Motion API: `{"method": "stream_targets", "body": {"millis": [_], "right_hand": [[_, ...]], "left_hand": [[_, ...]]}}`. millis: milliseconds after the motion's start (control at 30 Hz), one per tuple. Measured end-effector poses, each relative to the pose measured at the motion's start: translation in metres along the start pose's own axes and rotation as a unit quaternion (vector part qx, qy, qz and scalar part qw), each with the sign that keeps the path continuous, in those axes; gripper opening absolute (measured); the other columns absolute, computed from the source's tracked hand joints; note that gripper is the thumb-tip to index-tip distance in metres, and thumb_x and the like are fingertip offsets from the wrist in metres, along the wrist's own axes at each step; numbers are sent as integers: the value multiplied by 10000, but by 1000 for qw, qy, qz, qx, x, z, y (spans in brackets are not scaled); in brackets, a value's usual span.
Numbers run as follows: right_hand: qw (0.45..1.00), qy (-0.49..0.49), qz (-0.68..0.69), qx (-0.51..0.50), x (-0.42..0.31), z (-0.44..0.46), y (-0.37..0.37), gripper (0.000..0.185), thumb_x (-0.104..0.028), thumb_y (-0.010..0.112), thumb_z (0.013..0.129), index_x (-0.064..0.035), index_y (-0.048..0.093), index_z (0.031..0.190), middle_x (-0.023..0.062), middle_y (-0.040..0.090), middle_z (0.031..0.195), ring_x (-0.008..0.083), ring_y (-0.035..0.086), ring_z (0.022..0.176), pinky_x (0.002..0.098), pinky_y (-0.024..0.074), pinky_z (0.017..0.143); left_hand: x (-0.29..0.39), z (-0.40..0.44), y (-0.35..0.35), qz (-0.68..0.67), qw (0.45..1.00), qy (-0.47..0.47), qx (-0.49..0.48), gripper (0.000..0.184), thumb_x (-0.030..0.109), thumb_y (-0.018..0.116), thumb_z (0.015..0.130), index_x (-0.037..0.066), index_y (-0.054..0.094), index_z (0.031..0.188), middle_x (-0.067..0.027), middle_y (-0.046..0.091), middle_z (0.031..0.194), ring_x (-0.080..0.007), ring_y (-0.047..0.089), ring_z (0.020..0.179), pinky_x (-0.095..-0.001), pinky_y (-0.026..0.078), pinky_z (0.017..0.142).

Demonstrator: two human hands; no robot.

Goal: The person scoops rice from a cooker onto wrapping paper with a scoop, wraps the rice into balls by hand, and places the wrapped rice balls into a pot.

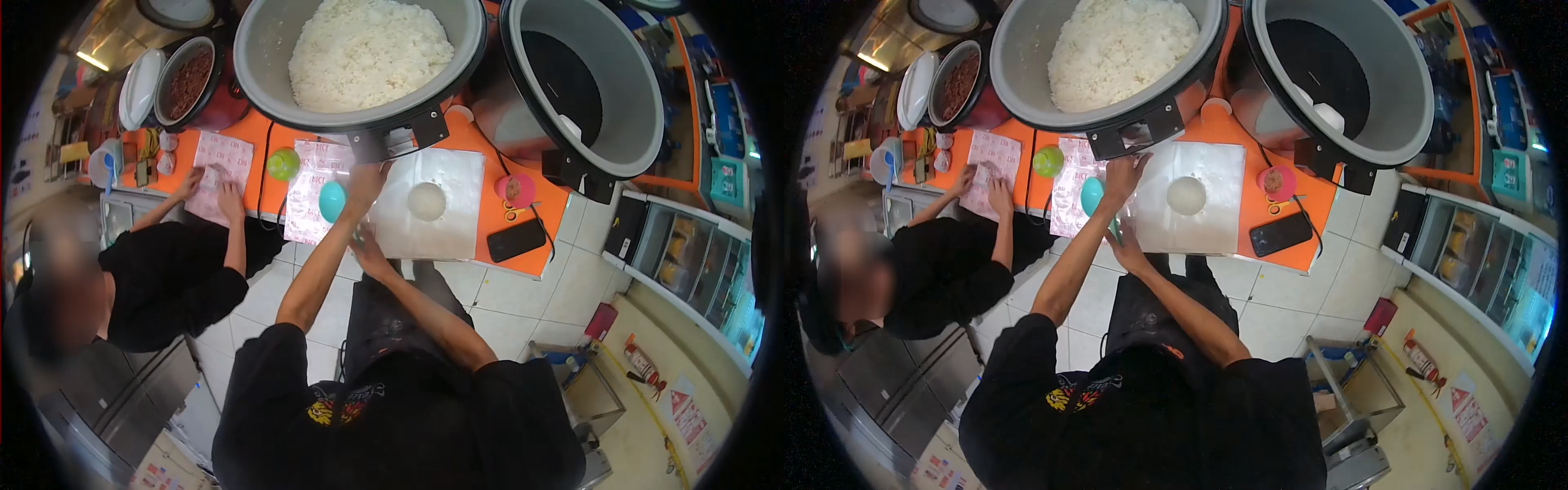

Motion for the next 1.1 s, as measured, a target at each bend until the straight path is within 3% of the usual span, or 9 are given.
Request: {"method": "stream_targets", "body": {"millis": [167,200,300,433,633,767,900,933,1100], "right_hand": [[976,-125,-176,21,-131,-3,-115,244,-122,628,877,32,588,1062,237,604,1063,428,563,1025,494,439,921],[978,-74,-138,138,-111,11,-155,201,-85,622,867,17,605,1039,216,615,1029,407,575,977,480,461,882],[918,-199,-310,151,-130,85,-225,256,-93,626,871,-2,610,1110,210,595,1108,383,555,1050,459,441,927],[859,-180,-477,48,-95,165,-246,318,-137,711,798,-45,644,1095,153,612,1076,331,567,1051,438,450,901],[960,-37,-273,-54,-50,184,-274,285,-100,801,687,-24,684,935,104,646,843,276,629,881,398,460,852],[938,-61,-341,-23,-82,167,-272,247,-96,814,679,-41,670,872,71,648,807,252,623,809,391,427,797],[902,-146,-406,8,-97,145,-267,219,-115,809,699,-61,666,857,34,646,797,216,611,774,368,387,760],[902,-157,-401,18,-99,140,-267,219,-120,808,702,-68,666,861,27,645,793,208,608,766,361,378,754],[906,-217,-361,-35,-115,114,-250,199,-77,779,743,-39,612,845,72,621,786,246,610,725,362,450,670]], "left_hand": [[4,-1,-16,-129,987,52,78,237,229,748,833,10,709,916,-175,675,946,-347,634,891,-427,484,800],[2,-3,-11,-138,987,36,73,224,213,745,835,10,704,922,-168,675,953,-339,630,910,-420,481,814],[-2,-6,6,-187,980,11,60,199,165,732,846,11,682,962,-151,673,972,-319,622,944,-400,473,846],[-13,-6,27,-212,970,48,107,255,15,688,846,14,599,1085,-114,677,987,-242,647,943,-349,491,858],[-64,-11,63,-273,954,7,126,253,-91,653,833,14,590,1055,-74,650,1042,-154,642,985,-279,488,882],[-77,-11,77,-291,951,-48,93,242,-56,675,837,14,591,1054,-80,638,1050,-137,624,953,-260,481,838],[-29,-19,18,-240,945,-26,218,201,30,687,760,24,633,953,-197,636,1057,-357,588,1039,-476,439,855],[-17,-24,18,-168,969,-35,179,388,118,779,782,70,621,1134,-119,619,1113,-294,566,1118,-412,428,965],[49,-35,30,-34,989,136,45,523,185,750,779,153,592,1276,-45,548,1340,-245,405,1342,-558,211,1137]]}}
Point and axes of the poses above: each hand's wrist, its own z-axis towards the middle knuckle, its own y-axis out of the palm, x = y × z, the point moved 9 cm from there along z, towards the middle knuckle
